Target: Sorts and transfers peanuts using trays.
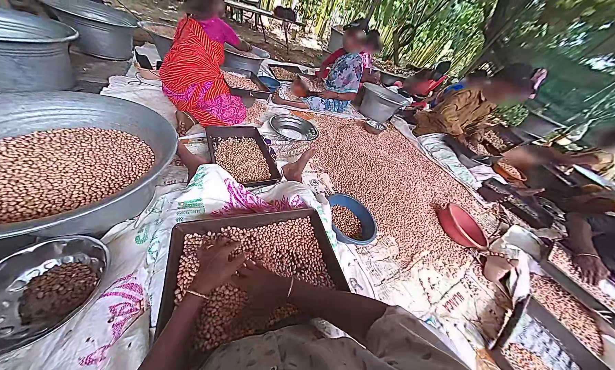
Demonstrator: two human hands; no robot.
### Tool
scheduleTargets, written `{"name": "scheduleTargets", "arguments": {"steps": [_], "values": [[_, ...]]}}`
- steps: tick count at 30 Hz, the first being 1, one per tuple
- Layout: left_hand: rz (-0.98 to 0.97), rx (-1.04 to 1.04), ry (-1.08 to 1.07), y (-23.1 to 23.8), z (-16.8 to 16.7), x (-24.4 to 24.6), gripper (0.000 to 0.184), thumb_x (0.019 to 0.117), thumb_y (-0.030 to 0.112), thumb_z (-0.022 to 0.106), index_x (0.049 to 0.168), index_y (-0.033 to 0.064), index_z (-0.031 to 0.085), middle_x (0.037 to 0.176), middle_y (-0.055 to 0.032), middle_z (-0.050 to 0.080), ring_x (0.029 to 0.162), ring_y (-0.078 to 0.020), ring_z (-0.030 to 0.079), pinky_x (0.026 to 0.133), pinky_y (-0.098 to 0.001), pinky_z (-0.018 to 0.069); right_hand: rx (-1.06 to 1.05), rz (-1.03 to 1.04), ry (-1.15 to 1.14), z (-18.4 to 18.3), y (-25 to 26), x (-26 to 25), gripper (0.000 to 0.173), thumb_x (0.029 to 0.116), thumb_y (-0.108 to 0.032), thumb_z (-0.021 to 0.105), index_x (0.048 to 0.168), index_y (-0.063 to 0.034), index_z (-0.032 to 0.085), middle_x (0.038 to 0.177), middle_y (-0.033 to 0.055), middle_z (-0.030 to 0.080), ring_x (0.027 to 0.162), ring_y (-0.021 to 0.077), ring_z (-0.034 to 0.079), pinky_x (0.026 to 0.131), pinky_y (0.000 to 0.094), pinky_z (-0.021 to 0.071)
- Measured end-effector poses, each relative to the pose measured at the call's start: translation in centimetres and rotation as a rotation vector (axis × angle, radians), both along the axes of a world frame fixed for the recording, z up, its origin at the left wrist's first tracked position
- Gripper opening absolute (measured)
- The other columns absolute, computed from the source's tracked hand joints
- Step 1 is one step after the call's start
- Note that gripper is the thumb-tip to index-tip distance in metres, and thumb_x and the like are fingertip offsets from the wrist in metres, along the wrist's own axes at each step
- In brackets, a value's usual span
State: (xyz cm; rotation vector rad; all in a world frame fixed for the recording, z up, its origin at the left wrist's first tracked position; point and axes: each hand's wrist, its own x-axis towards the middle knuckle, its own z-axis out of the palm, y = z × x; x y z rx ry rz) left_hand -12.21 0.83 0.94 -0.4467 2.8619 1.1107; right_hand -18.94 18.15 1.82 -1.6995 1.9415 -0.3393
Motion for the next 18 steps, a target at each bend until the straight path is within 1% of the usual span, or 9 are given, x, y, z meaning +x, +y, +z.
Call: {"name": "scheduleTargets", "arguments": {"steps": [2, 4, 6, 9, 11, 12, 14, 16, 18], "values": [[-0.319, -0.017, -0.037, 1.2, -0.2, -0.5, 0.045, 0.1007, 0.042, 0.061, 0.141, 0.0219, 0.064, 0.145, -0.0137, 0.058, 0.139, -0.0341, 0.047, 0.119, -0.0655, 0.0198, 0.091, -0.03, 0.063, 0.5, 4.8, -0.1, 0.077, 0.0906, -0.042, 0.075, 0.157, -0.0202, 0.044, 0.163, 0.0209, 0.036, 0.151, 0.048, 0.028, 0.116, 0.0756, 0.0157], [-0.53, 0.002, 0.009, 2.4, -1.0, -1.3, 0.042, 0.1004, 0.03, 0.064, 0.142, 0.02, 0.064, 0.139, -0.0122, 0.063, 0.133, -0.0314, 0.054, 0.116, -0.057, 0.0338, 0.181, -0.118, 0.151, 0.4, 8.8, -1.7, 0.07, 0.0909, -0.033, 0.074, 0.155, -0.0218, 0.048, 0.162, 0.0236, 0.036, 0.148, 0.0522, 0.031, 0.113, 0.0801, 0.0124], [-0.575, 0.025, 0.021, 3.0, -1.3, -1.6, 0.041, 0.1011, 0.019, 0.06, 0.142, 0.0152, 0.063, 0.146, -0.0145, 0.056, 0.138, -0.0324, 0.051, 0.116, -0.0515, 0.0385, 0.219, -0.224, 0.266, 0.2, 10.7, -3.9, 0.064, 0.0918, -0.034, 0.073, 0.15, -0.0168, 0.052, 0.155, 0.0283, 0.043, 0.143, 0.0542, 0.036, 0.114, 0.0801, 0.0093], [-0.401, 0.046, 0.085, 2.7, -0.1, -1.0, 0.039, 0.1026, 0.013, 0.058, 0.142, 0.0114, 0.062, 0.16, -0.0172, 0.038, 0.143, -0.0344, 0.045, 0.116, -0.0471, 0.0401, 0.199, -0.392, 0.356, -0.6, 8.7, -6.9, 0.072, 0.0941, -0.033, 0.069, 0.158, -0.0145, 0.042, 0.16, 0.031, 0.034, 0.146, 0.0558, 0.03, 0.115, 0.0768, 0.0159], [-0.233, -0.005, 0.211, 2.1, 0.2, -0.8, 0.037, 0.1009, 0.009, 0.057, 0.138, 0.0071, 0.064, 0.159, -0.0206, 0.04, 0.138, -0.0378, 0.051, 0.112, -0.0494, 0.0447, 0.069, -0.433, 0.37, -1.8, 5.1, -7.8, 0.069, 0.1025, -0.053, 0.052, 0.16, -0.0176, 0.038, 0.165, 0.0243, 0.03, 0.15, 0.0504, 0.029, 0.117, 0.074, 0.0176], [-0.144, -0.026, 0.284, 1.6, 0.1, -0.7, 0.037, 0.1001, 0.007, 0.056, 0.135, 0.0046, 0.065, 0.157, -0.0223, 0.043, 0.136, -0.0395, 0.052, 0.111, -0.0513, 0.0452, -0.033, -0.414, 0.354, -2.3, 3.0, -7.9, 0.069, 0.1023, -0.056, 0.049, 0.159, -0.0193, 0.04, 0.164, 0.0218, 0.034, 0.149, 0.0485, 0.033, 0.115, 0.0745, 0.0203], [0.039, -0.075, 0.452, 0.4, -0.3, -0.4, 0.034, 0.0992, 0.006, 0.055, 0.13, 0.0007, 0.068, 0.149, -0.0255, 0.05, 0.131, -0.0432, 0.056, 0.108, -0.0564, 0.0463, -0.226, -0.299, 0.31, -3.1, -1.6, -7.4, 0.064, 0.0992, -0.052, 0.057, 0.151, -0.0156, 0.053, 0.156, 0.0205, 0.047, 0.139, 0.0495, 0.045, 0.106, 0.0769, 0.0298], [0.213, -0.147, 0.592, -0.8, -0.3, 0.0, 0.034, 0.0973, 0.007, 0.055, 0.128, -0.0033, 0.067, 0.142, -0.0291, 0.055, 0.128, -0.048, 0.056, 0.106, -0.0628, 0.0445, -0.255, -0.186, 0.258, -3.2, -5.2, -6.3, 0.055, 0.0979, -0.046, 0.064, 0.142, -0.0137, 0.062, 0.157, 0.0143, 0.048, 0.14, 0.0448, 0.045, 0.108, 0.0739, 0.031], [0.376, -0.205, 0.6, -1.9, 0.4, 1.4, 0.04, 0.0978, 0.011, 0.053, 0.134, -0.0046, 0.062, 0.139, -0.0317, 0.056, 0.13, -0.0519, 0.053, 0.107, -0.0679, 0.0394, -0.21, -0.138, 0.276, -2.5, -6.5, -5.2, 0.05, 0.097, -0.038, 0.067, 0.141, -0.0147, 0.063, 0.153, 0.0124, 0.053, 0.142, 0.041, 0.044, 0.108, 0.0682, 0.0333]]}}
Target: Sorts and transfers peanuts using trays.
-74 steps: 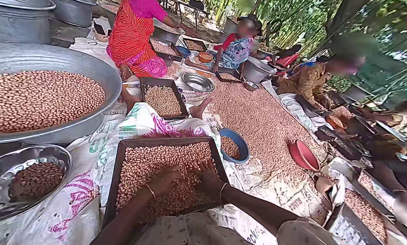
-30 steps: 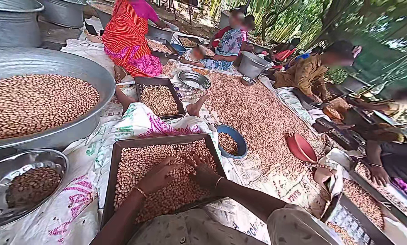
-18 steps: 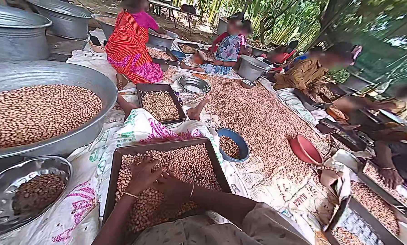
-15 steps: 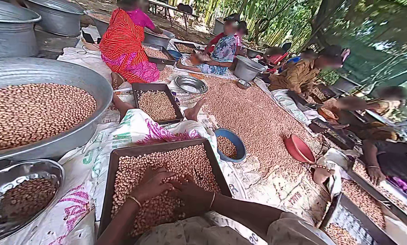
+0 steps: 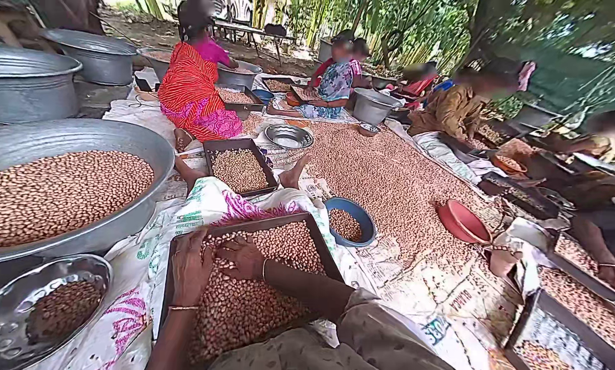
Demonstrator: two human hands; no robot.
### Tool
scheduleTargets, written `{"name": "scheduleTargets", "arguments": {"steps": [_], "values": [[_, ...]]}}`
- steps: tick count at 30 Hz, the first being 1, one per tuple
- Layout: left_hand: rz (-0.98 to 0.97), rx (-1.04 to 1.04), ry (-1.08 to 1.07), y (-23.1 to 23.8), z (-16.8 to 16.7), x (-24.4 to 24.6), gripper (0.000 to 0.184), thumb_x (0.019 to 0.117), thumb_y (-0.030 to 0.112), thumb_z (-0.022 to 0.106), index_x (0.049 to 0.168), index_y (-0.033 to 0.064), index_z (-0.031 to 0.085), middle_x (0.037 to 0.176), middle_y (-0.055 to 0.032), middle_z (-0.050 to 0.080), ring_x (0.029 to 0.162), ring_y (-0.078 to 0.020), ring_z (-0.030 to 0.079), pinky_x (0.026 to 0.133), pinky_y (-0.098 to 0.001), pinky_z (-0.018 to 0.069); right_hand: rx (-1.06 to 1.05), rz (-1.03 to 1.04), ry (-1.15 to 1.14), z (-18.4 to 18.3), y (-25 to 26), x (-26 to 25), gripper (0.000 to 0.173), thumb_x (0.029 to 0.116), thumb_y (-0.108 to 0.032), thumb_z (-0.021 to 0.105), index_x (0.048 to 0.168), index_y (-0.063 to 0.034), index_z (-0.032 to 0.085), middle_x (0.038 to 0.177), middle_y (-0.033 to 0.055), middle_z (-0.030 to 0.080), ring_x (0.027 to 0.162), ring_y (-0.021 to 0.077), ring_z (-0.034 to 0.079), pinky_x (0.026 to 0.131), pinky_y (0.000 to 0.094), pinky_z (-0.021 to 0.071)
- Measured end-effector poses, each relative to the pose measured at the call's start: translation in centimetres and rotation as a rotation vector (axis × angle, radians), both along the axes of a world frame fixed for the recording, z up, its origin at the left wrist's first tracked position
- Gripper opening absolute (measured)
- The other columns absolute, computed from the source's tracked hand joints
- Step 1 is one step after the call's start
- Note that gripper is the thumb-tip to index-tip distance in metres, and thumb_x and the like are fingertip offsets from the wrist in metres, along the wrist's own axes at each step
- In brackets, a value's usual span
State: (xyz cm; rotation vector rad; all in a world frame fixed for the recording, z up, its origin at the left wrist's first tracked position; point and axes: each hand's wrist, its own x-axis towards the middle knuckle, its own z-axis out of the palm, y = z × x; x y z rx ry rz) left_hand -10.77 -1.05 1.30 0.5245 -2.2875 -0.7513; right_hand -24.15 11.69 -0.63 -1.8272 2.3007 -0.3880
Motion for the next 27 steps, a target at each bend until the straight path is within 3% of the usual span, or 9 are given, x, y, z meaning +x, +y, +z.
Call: {"name": "scheduleTargets", "arguments": {"steps": [5, 8, 11, 14, 16, 19, 23, 25, 27], "values": [[0.127, 0.331, -0.243, -2.9, -1.1, 6.7, 0.049, 0.0997, 0.014, 0.063, 0.141, -0.0104, 0.052, 0.131, -0.0355, 0.058, 0.116, -0.0504, 0.06, 0.101, -0.0655, 0.0442, 0.119, -0.136, 0.043, 1.6, 6.1, -3.8, 0.043, 0.0928, -0.025, 0.069, 0.133, -0.0112, 0.067, 0.145, 0.0188, 0.057, 0.141, 0.0446, 0.042, 0.11, 0.0683, 0.0312], [-0.006, 0.746, -0.193, -2.6, -4.8, 10.1, 0.027, 0.0969, 0.011, 0.064, 0.118, -0.0056, 0.063, 0.102, -0.0142, 0.066, 0.089, -0.0162, 0.064, 0.083, -0.0365, 0.0537, 0.102, -0.151, -0.063, 1.6, 12.7, -4.6, 0.041, 0.0973, -0.03, 0.065, 0.132, -0.0086, 0.068, 0.147, 0.0191, 0.056, 0.142, 0.0457, 0.042, 0.114, 0.0662, 0.0292], [-0.036, 1.026, -0.034, -0.3, -4.2, 10.9, 0.03, 0.0926, 0.002, 0.058, 0.123, -0.0032, 0.059, 0.101, -0.0035, 0.065, 0.085, -0.0022, 0.063, 0.078, -0.0228, 0.054, -0.04, -0.078, -0.233, 1.5, 17.7, -0.3, 0.057, 0.0891, -0.032, 0.076, 0.137, -0.004, 0.065, 0.147, 0.0218, 0.056, 0.142, 0.0456, 0.045, 0.116, 0.0675, 0.0277], [-0.07, 1.05, 0.05, 1.5, -0.4, 10.7, 0.043, 0.0868, -0.005, 0.055, 0.129, -0.0013, 0.056, 0.103, 0.0011, 0.068, 0.086, 0.0026, 0.065, 0.078, -0.017, 0.0548, -0.104, -0.033, -0.298, 1.7, 17.2, 4.4, 0.087, 0.0812, -0.046, 0.081, 0.156, -0.0156, 0.047, 0.164, 0.0232, 0.034, 0.152, 0.0473, 0.028, 0.116, 0.0743, 0.0178], [-0.137, 0.961, 0.073, 2.7, 2.9, 10.8, 0.053, 0.0815, -0.007, 0.054, 0.135, -0.0022, 0.053, 0.11, 0.0007, 0.068, 0.092, 0.0043, 0.064, 0.082, -0.0155, 0.0539, -0.223, 0.036, -0.226, 2.0, 14.5, 5.0, 0.093, 0.074, -0.035, 0.087, 0.156, -0.0184, 0.047, 0.166, 0.0213, 0.03, 0.154, 0.0481, 0.022, 0.114, 0.0773, 0.0237], [-0.193, 0.832, 0.091, 3.9, 5.4, 11.0, 0.065, 0.0732, -0.003, 0.056, 0.138, -0.0012, 0.053, 0.116, 0.0002, 0.068, 0.098, 0.0044, 0.064, 0.086, -0.0161, 0.0528, -0.348, -0.027, -0.045, 3.3, 11.1, 3.5, 0.096, 0.049, -0.002, 0.092, 0.14, -0.0127, 0.063, 0.154, 0.0235, 0.048, 0.145, 0.0529, 0.036, 0.109, 0.0766, 0.031], [-0.177, 0.879, 0.113, 4.4, 4.3, 13.4, 0.065, 0.0739, -0.008, 0.055, 0.138, -0.004, 0.05, 0.11, 0.0017, 0.068, 0.092, 0.0042, 0.065, 0.084, -0.0181, 0.0549, -0.241, -0.23, -0.012, 2.9, 13.0, -1.1, 0.049, 0.0825, -0.019, 0.075, 0.128, -0.0004, 0.07, 0.144, 0.0266, 0.056, 0.135, 0.0494, 0.049, 0.111, 0.0626, 0.0384], [-0.098, 0.971, 0.12, 4.5, 2.6, 14.4, 0.054, 0.0754, -0.011, 0.053, 0.129, -0.0024, 0.053, 0.099, 0.0058, 0.067, 0.085, 0.0051, 0.064, 0.078, -0.018, 0.0555, -0.319, -0.106, -0.114, 1.1, 16.2, -1.5, 0.044, 0.0882, -0.029, 0.074, 0.116, 0.0048, 0.073, 0.137, 0.0289, 0.061, 0.132, 0.0474, 0.054, 0.111, 0.0606, 0.04], [-0.032, 1.041, 0.125, 4.9, 1.3, 14.4, 0.051, 0.0779, -0.011, 0.051, 0.129, -0.0043, 0.051, 0.096, 0.0054, 0.064, 0.081, 0.0051, 0.063, 0.076, -0.0173, 0.0546, -0.274, 0.007, -0.268, 0.5, 18.5, 0.1, 0.057, 0.0847, -0.033, 0.079, 0.129, 0.0012, 0.069, 0.144, 0.0315, 0.054, 0.138, 0.0491, 0.047, 0.113, 0.0656, 0.0346]]}}
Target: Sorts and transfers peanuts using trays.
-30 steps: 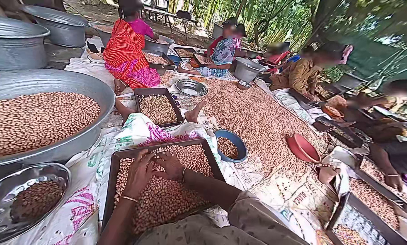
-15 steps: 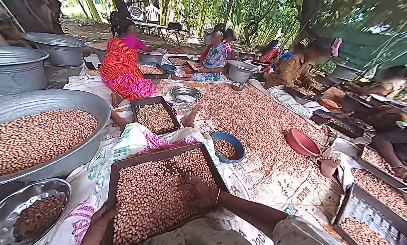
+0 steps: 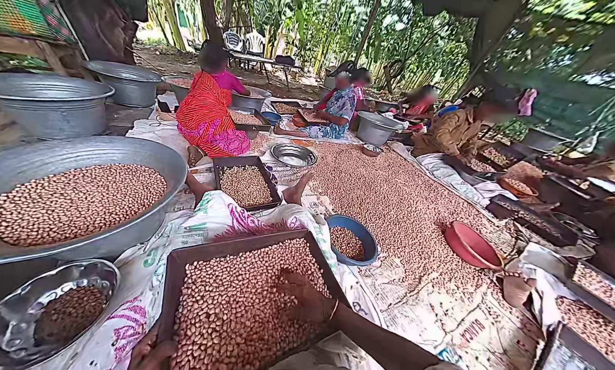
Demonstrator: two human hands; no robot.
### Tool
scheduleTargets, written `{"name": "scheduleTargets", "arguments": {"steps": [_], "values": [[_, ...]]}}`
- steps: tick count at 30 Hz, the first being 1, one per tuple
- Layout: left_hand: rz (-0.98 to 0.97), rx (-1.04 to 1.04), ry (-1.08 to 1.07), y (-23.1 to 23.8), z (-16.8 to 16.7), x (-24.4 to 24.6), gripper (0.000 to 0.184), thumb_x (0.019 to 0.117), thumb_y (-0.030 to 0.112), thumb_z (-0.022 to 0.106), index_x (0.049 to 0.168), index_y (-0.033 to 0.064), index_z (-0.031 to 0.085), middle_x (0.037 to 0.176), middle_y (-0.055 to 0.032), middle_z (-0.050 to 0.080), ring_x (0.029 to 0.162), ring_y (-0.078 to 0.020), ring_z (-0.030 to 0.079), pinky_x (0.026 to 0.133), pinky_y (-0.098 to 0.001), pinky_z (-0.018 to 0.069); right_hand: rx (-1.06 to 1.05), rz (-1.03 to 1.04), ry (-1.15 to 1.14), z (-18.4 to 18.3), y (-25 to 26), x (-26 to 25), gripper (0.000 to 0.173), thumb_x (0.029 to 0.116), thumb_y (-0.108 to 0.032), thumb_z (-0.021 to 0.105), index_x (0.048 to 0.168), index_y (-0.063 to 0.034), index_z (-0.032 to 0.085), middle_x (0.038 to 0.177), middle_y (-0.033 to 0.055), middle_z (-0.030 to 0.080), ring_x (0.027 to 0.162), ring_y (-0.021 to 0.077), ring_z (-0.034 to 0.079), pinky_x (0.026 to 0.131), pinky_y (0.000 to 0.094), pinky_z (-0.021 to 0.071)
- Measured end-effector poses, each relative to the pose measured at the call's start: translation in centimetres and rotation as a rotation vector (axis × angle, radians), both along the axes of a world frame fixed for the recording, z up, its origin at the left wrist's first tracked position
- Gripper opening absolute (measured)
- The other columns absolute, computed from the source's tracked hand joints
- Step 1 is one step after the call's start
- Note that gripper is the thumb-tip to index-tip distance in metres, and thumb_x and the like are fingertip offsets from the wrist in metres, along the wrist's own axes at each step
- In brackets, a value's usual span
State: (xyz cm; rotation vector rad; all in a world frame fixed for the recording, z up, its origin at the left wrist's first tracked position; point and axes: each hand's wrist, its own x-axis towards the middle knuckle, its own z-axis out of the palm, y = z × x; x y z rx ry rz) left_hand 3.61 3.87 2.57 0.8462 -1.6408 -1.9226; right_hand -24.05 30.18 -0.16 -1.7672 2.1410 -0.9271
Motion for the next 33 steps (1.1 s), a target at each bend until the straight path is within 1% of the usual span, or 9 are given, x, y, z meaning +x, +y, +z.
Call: {"name": "scheduleTargets", "arguments": {"steps": [4, 10, 13, 16, 19, 22, 26, 30, 33], "values": [[-0.049, -0.153, -0.011, 0.4, 1.8, -1.2, 0.06, 0.0757, -0.006, 0.054, 0.136, -0.0056, 0.05, 0.101, 0.0011, 0.064, 0.084, 0.0048, 0.061, 0.076, -0.0162, 0.0525, 0.022, 0.067, -0.053, 2.1, -3.3, 6.1, 0.08, 0.0814, -0.043, 0.083, 0.15, -0.0146, 0.053, 0.165, 0.0281, 0.025, 0.153, 0.0452, 0.025, 0.122, 0.0608, 0.0284], [-0.095, -0.356, 0.054, 1.1, 4.2, -1.5, 0.075, 0.0711, 0.003, 0.057, 0.145, -0.004, 0.047, 0.127, -0.0093, 0.065, 0.105, 0.0013, 0.063, 0.09, -0.0203, 0.0522, -0.148, -0.323, 0.297, 4.6, -9.5, 3.1, 0.058, 0.0649, -0.006, 0.082, 0.123, -0.0029, 0.072, 0.141, 0.0318, 0.057, 0.123, 0.0611, 0.053, 0.086, 0.0674, 0.0513], [-0.061, -0.212, 0.044, 0.7, 1.6, 0.3, 0.068, 0.0714, -0.003, 0.056, 0.139, -0.0054, 0.05, 0.117, -0.0043, 0.066, 0.097, 0.0027, 0.063, 0.086, -0.019, 0.0531, -0.018, -0.368, 0.221, 1.4, -6.1, 0.1, 0.04, 0.0927, -0.032, 0.07, 0.122, -0.0051, 0.074, 0.135, 0.024, 0.064, 0.129, 0.0475, 0.057, 0.104, 0.0603, 0.0484], [0.022, 0.018, -0.003, 0.8, -0.5, 0.6, 0.061, 0.0725, -0.009, 0.053, 0.133, -0.0044, 0.05, 0.104, 0.0018, 0.065, 0.085, 0.0044, 0.063, 0.075, -0.0171, 0.0542, 0.046, -0.105, -0.016, 1.9, -1.9, 2.2, 0.051, 0.0883, -0.03, 0.074, 0.127, 0.0028, 0.07, 0.139, 0.026, 0.062, 0.137, 0.046, 0.051, 0.115, 0.0642, 0.0327], [0.027, -0.006, -0.01, 1.1, 0.7, -0.4, 0.058, 0.0751, -0.009, 0.053, 0.133, -0.0049, 0.051, 0.104, 0.0015, 0.065, 0.086, 0.0053, 0.062, 0.076, -0.0157, 0.0534, 0.442, -0.131, -0.092, 8.9, -5.0, 9.5, 0.074, 0.0869, -0.019, 0.076, 0.152, -0.0006, 0.047, 0.165, 0.022, 0.03, 0.155, 0.0375, 0.025, 0.126, 0.0553, 0.0184], [-0.072, -0.253, -0.023, 1.5, 3.3, -1.1, 0.062, 0.0772, 0.001, 0.055, 0.138, -0.0065, 0.05, 0.112, -0.0071, 0.063, 0.092, 0.0015, 0.06, 0.083, -0.021, 0.0513, -0.222, 0.018, 0.201, 2.6, -7.7, 7.4, 0.068, 0.0825, -0.043, 0.078, 0.138, -0.007, 0.064, 0.151, 0.0298, 0.049, 0.14, 0.0538, 0.043, 0.112, 0.0706, 0.0353], [-0.103, -0.312, 0.054, 1.5, 3.4, -0.4, 0.067, 0.0744, 0.001, 0.057, 0.141, -0.0051, 0.048, 0.115, -0.0038, 0.066, 0.095, 0.0039, 0.063, 0.084, -0.0188, 0.0535, -0.306, -0.257, 0.352, 2.9, -9.9, 3.0, 0.058, 0.0605, -0.01, 0.079, 0.118, -0.0047, 0.075, 0.132, 0.0233, 0.066, 0.116, 0.0541, 0.061, 0.084, 0.0643, 0.054], [-0.006, -0.109, 0.022, 0.8, -0.6, 0.7, 0.06, 0.0703, -0.001, 0.056, 0.13, -0.0022, 0.055, 0.108, 0.0028, 0.066, 0.09, 0.0049, 0.063, 0.079, -0.0163, 0.0541, 0.024, -0.148, 0.051, 1.2, -4.8, 0.7, 0.039, 0.0905, -0.023, 0.074, 0.122, 0.0007, 0.074, 0.137, 0.0226, 0.064, 0.135, 0.0416, 0.055, 0.116, 0.0585, 0.0383], [0.073, -0.023, -0.048, 1.1, -1.1, 0.2, 0.055, 0.0712, -0.001, 0.056, 0.126, 0.0006, 0.058, 0.105, 0.0042, 0.066, 0.087, 0.0069, 0.062, 0.075, -0.0137, 0.0524, 0.115, 0.127, -0.158, 1.4, -2.5, 3.2, 0.056, 0.0849, -0.023, 0.079, 0.135, -0.0018, 0.066, 0.152, 0.0265, 0.049, 0.146, 0.0437, 0.04, 0.121, 0.0607, 0.0278]]}}
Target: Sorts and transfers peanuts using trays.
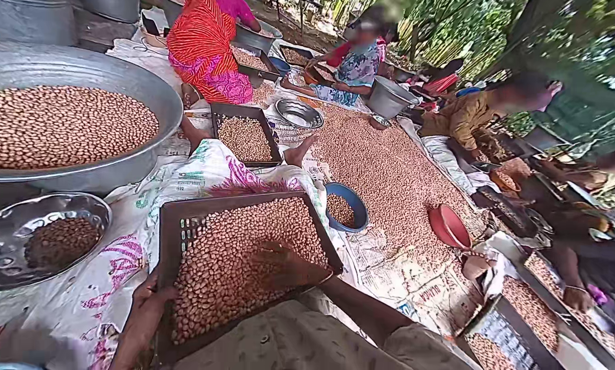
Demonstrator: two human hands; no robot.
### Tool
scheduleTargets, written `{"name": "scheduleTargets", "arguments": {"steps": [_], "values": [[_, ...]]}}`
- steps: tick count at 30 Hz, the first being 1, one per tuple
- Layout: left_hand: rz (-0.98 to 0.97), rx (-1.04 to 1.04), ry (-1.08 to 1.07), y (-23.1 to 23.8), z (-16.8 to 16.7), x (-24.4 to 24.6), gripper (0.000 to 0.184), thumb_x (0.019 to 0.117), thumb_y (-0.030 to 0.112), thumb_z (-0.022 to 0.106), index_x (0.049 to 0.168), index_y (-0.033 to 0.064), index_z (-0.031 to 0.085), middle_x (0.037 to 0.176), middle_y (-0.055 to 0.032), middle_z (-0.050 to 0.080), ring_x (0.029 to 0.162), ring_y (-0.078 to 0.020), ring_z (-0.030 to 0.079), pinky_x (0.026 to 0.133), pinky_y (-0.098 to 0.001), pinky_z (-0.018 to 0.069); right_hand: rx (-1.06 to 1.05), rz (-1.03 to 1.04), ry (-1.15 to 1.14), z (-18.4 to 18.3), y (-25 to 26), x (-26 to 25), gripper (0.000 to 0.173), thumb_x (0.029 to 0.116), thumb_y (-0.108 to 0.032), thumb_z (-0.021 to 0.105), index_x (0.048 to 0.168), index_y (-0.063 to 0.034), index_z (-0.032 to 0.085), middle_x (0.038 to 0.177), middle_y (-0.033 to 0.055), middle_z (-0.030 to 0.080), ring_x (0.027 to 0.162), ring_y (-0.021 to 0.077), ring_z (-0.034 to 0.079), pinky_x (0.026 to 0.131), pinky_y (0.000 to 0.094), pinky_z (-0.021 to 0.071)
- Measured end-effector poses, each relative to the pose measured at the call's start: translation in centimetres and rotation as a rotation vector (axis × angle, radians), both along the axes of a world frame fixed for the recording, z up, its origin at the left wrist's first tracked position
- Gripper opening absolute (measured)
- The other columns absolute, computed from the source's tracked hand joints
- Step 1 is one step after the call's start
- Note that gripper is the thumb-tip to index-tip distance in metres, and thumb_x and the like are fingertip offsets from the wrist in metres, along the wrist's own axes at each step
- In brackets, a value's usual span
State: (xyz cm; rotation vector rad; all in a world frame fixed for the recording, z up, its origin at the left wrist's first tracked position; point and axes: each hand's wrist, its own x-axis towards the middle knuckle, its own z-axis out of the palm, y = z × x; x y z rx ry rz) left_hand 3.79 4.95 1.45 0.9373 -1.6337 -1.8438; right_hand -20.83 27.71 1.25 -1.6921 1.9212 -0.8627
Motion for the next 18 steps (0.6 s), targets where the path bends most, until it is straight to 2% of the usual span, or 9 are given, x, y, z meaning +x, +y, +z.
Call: {"name": "scheduleTargets", "arguments": {"steps": [2, 3, 5, 6, 7, 10, 13, 16, 18], "values": [[-0.037, -0.063, -0.003, 0.4, 1.5, -0.6, 0.056, 0.0762, 0.002, 0.055, 0.132, -0.0003, 0.055, 0.115, 0.0011, 0.066, 0.096, 0.0061, 0.062, 0.082, -0.0144, 0.0521, -0.037, 0.05, 0.035, 0.1, -1.4, 2.8, 0.072, 0.0852, -0.04, 0.081, 0.147, -0.0111, 0.058, 0.163, 0.0238, 0.035, 0.152, 0.0438, 0.029, 0.122, 0.0631, 0.0254], [-0.073, -0.127, -0.012, 0.6, 2.5, -0.9, 0.058, 0.0782, 0.005, 0.056, 0.136, 0.0, 0.054, 0.119, -0.0003, 0.065, 0.1, 0.0049, 0.062, 0.085, -0.0163, 0.0522, -0.125, 0.042, 0.12, 0.0, -2.9, 3.7, 0.069, 0.087, -0.045, 0.078, 0.146, -0.0134, 0.059, 0.162, 0.0242, 0.037, 0.15, 0.0468, 0.03, 0.12, 0.0646, 0.0298], [-0.148, -0.216, -0.045, 1.1, 4.3, -1.0, 0.062, 0.0815, 0.01, 0.057, 0.143, 0.0058, 0.052, 0.129, -0.004, 0.063, 0.108, -0.0015, 0.061, 0.092, -0.0259, 0.052, -0.355, -0.025, 0.343, -0.3, -6.0, 3.9, 0.059, 0.0842, -0.04, 0.076, 0.137, -0.0148, 0.067, 0.152, 0.0232, 0.05, 0.141, 0.0514, 0.043, 0.108, 0.0676, 0.0406], [-0.168, -0.252, -0.053, 1.2, 4.9, -1.1, 0.066, 0.0818, 0.011, 0.057, 0.147, 0.0105, 0.05, 0.128, -0.0026, 0.064, 0.105, -0.0012, 0.062, 0.089, -0.0268, 0.0528, -0.436, -0.081, 0.424, -0.3, -7.4, 2.9, 0.054, 0.0782, -0.029, 0.073, 0.13, -0.0139, 0.072, 0.147, 0.0235, 0.055, 0.137, 0.0539, 0.046, 0.105, 0.071, 0.038], [-0.186, -0.27, -0.049, 1.0, 5.1, -1.0, 0.072, 0.0806, 0.01, 0.058, 0.151, 0.0148, 0.047, 0.128, -0.0005, 0.064, 0.103, 0.0003, 0.063, 0.086, -0.0253, 0.054, -0.471, -0.166, 0.501, -0.2, -8.5, 1.6, 0.043, 0.0828, -0.026, 0.068, 0.124, -0.0137, 0.075, 0.142, 0.0236, 0.059, 0.131, 0.0544, 0.051, 0.099, 0.0711, 0.0407], [-0.163, -0.186, -0.011, 0.5, 3.3, 0.0, 0.07, 0.0797, 0.002, 0.058, 0.148, 0.0147, 0.05, 0.119, 0.0018, 0.067, 0.092, 0.0024, 0.064, 0.076, -0.0207, 0.0557, -0.357, -0.357, 0.573, -0.7, -8.1, -2.4, 0.03, 0.0904, -0.029, 0.07, 0.109, -0.0075, 0.079, 0.123, 0.0202, 0.071, 0.112, 0.0442, 0.066, 0.089, 0.0549, 0.0548], [-0.025, 0.05, -0.03, 0.3, 1.1, 0.5, 0.05, 0.0802, -0.007, 0.055, 0.125, 0.0128, 0.062, 0.101, 0.006, 0.068, 0.082, 0.0034, 0.063, 0.068, -0.016, 0.0533, -0.067, -0.145, 0.315, -1.4, -3.3, -3.1, 0.041, 0.0901, -0.033, 0.074, 0.12, -0.0047, 0.075, 0.13, 0.0186, 0.068, 0.128, 0.0392, 0.059, 0.107, 0.0546, 0.0463], [-0.019, 0.087, -0.05, 0.4, 0.7, 0.0, 0.05, 0.0841, -0.008, 0.052, 0.128, 0.0138, 0.061, 0.105, 0.008, 0.067, 0.084, 0.0053, 0.062, 0.07, -0.0145, 0.0524, 0.15, 0.05, 0.102, -0.4, -1.0, 0.7, 0.068, 0.0845, -0.043, 0.079, 0.142, -0.0092, 0.062, 0.159, 0.0214, 0.042, 0.15, 0.0449, 0.031, 0.12, 0.0664, 0.0248], [-0.103, -0.043, -0.022, 0.7, 2.2, -0.5, 0.056, 0.0858, -0.007, 0.051, 0.137, 0.0138, 0.055, 0.111, 0.0071, 0.066, 0.089, 0.0069, 0.062, 0.075, -0.0137, 0.0523, 0.022, 0.068, 0.219, 0.0, -2.6, 3.8, 0.069, 0.0847, -0.047, 0.079, 0.143, -0.0161, 0.061, 0.163, 0.0217, 0.035, 0.152, 0.0476, 0.027, 0.118, 0.0731, 0.0221]]}}
